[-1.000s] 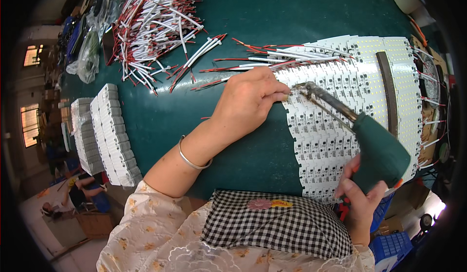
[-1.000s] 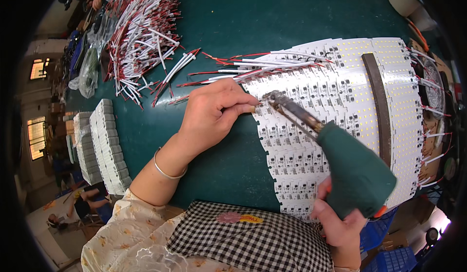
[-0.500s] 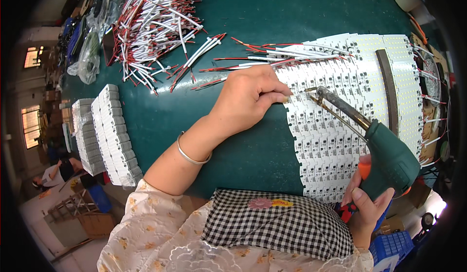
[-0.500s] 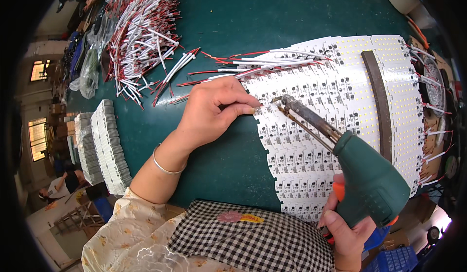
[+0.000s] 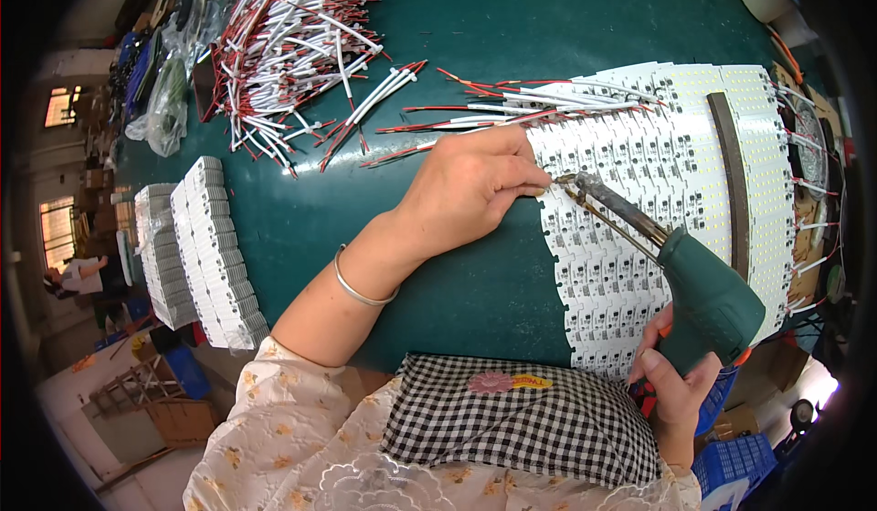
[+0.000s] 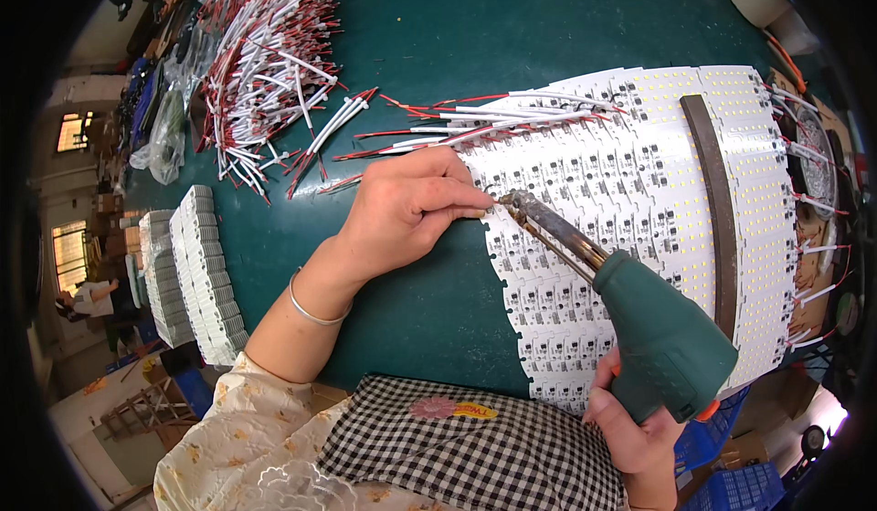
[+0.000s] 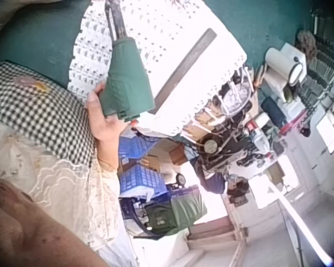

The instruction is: The person solders red and white wires to contact points on large LED panel sheets. This is done using a soldering iron and solder.

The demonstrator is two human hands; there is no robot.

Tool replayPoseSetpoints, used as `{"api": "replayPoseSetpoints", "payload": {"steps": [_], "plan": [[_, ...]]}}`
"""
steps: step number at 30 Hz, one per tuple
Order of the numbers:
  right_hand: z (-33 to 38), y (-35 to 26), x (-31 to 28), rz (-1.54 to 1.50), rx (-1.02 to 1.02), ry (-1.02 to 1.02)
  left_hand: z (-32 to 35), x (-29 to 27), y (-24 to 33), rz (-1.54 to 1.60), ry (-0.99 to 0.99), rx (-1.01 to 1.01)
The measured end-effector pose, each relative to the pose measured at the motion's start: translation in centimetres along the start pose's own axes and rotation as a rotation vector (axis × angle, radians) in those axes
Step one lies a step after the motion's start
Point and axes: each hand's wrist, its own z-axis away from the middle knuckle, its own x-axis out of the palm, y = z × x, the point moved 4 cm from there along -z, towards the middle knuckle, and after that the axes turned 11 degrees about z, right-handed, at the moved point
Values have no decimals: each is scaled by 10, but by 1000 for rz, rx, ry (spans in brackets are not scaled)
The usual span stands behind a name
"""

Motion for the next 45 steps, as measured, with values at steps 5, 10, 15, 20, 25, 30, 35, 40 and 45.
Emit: {"api": "replayPoseSetpoints", "payload": {"steps": [5, 10, 15, 20, 25, 30, 35, 40, 45], "plan": [[1, -1, 3, 75, -31, -64, 1, 0, 2, -70, 0, 69], [5, 16, -4, 186, -195, -68, 1, 1, 4, -86, 10, 96], [1, -9, -2, -23, -49, 31, 0, 2, 6, -92, 15, 104], [-4, -23, -20, -144, -172, 60, -6, 5, 11, -110, -15, 85], [-12, -33, -46, -249, -322, 106, -4, 0, 16, -147, -20, 81], [-16, -53, -97, -431, -636, 235, 3, -8, 27, -315, 36, 55], [-50, -43, -185, -475, -738, 369, 24, -15, 37, -471, 115, 78], [-70, -26, -226, -223, -528, 756, 38, -36, 42, -413, 150, -13], [-50, -46, -187, -170, -681, 672, 26, -139, 40, -754, 585, 96]]}}
